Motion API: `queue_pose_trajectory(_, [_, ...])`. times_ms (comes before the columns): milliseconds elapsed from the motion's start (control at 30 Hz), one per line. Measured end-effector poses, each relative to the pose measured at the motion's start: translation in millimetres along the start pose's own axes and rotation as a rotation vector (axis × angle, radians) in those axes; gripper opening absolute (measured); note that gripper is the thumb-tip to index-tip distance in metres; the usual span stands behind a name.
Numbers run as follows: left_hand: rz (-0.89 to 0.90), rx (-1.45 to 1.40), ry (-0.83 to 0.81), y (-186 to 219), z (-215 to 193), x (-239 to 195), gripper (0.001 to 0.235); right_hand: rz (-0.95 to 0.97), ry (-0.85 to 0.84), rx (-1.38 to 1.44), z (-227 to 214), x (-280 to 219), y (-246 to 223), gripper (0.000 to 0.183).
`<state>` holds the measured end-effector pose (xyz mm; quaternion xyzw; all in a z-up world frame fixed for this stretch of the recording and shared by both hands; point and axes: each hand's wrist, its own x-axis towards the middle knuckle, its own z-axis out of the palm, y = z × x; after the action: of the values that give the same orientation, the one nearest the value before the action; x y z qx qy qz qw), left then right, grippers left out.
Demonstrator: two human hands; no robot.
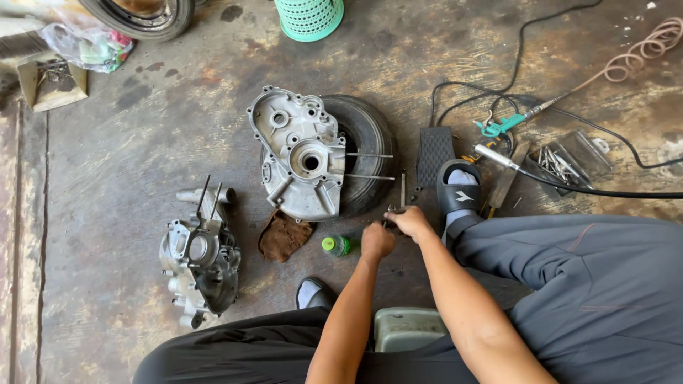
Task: The person sits on the floor and uses a wrench to tighten bolts on a disassembled engine casing. They then stand up, pick up a cylinder block, and wipe it with a cloth before placing it back down.
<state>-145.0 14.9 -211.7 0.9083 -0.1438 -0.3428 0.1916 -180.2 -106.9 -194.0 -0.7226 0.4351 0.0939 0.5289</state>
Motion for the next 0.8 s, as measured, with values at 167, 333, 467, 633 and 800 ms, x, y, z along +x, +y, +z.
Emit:
queue_pose_trajectory(167, [0.017,0.133,-0.060,36,-42,-40,0.046,-0.065,0.127,-0.055,44,87,88,0.030])
queue_pose_trajectory(333, [0.207,0.106,-0.024,43,-81,-56,0.044,-0.029,0.194,-0.243,37,65,70,0.018])
queue_pose_trajectory(467, [0.261,0.011,0.099,42,-110,-59,0.042,-0.098,0.462,-0.138,25,39,41,0.018])
queue_pose_trajectory(633, [0.209,-0.225,0.306,61,-185,-101,0.023,-0.334,0.764,0.252,-13,-4,-59,0.047])
queue_pose_trajectory(800, [-0.044,-0.511,0.352,54,-235,-128,0.069,-0.750,0.635,0.451,-28,10,-120,0.031])
